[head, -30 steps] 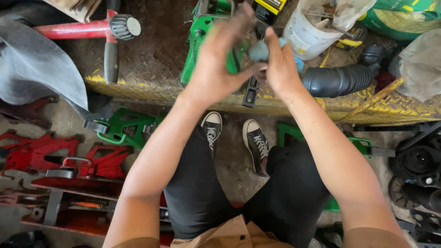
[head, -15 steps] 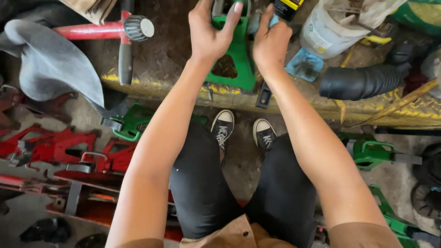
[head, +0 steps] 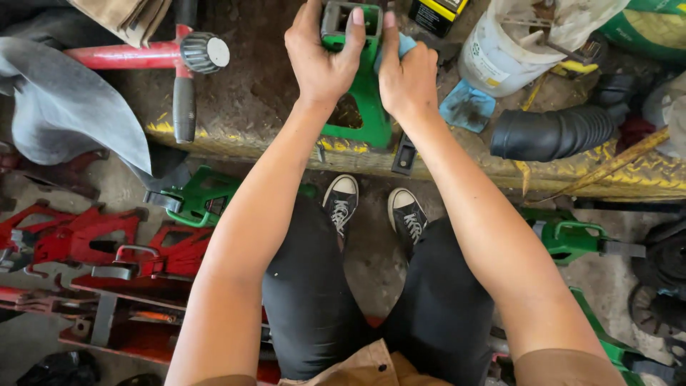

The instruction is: Cleaning and wiping down various jack stand components in a workshop.

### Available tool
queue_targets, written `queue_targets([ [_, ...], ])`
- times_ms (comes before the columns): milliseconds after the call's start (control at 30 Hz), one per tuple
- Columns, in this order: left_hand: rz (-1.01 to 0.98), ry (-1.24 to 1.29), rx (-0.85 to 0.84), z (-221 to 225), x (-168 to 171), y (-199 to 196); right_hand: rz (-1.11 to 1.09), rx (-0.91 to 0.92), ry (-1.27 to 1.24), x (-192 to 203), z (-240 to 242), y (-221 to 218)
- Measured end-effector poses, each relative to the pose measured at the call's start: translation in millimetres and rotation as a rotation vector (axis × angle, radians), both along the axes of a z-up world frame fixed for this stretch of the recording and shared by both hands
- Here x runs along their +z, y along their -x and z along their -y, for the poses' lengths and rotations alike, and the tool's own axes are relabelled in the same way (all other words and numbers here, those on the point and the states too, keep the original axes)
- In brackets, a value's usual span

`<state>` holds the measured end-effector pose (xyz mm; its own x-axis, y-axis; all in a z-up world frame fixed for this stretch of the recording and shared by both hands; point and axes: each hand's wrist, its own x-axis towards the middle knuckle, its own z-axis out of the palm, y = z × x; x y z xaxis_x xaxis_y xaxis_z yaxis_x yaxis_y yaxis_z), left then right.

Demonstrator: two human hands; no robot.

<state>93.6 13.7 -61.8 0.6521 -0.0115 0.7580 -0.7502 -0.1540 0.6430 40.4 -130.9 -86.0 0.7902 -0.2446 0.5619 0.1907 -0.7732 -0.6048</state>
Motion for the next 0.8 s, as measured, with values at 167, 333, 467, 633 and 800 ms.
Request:
queue_targets([
  [167, 0.016, 0.004, -0.015, -1, 1, 1, -0.222, 0.038, -0.272, -27, 14, -10],
  [333, 0.006, 0.031, -0.050, 2, 4, 2, 0.111, 0.038, -0.480, -13, 2, -12],
  [467, -0.058, 0.021, 0.010, -1, -4, 2, 0.186, -0.121, -0.057, -57, 2, -16],
  [633, -0.143, -0.069, 0.100, 3, -5, -4, 0.166, -0.059, -0.439, 14, -17, -3],
  [800, -0.020, 0.012, -0.017, -2, -3, 1, 0.210, -0.275, 0.131, -56, -2, -16],
])
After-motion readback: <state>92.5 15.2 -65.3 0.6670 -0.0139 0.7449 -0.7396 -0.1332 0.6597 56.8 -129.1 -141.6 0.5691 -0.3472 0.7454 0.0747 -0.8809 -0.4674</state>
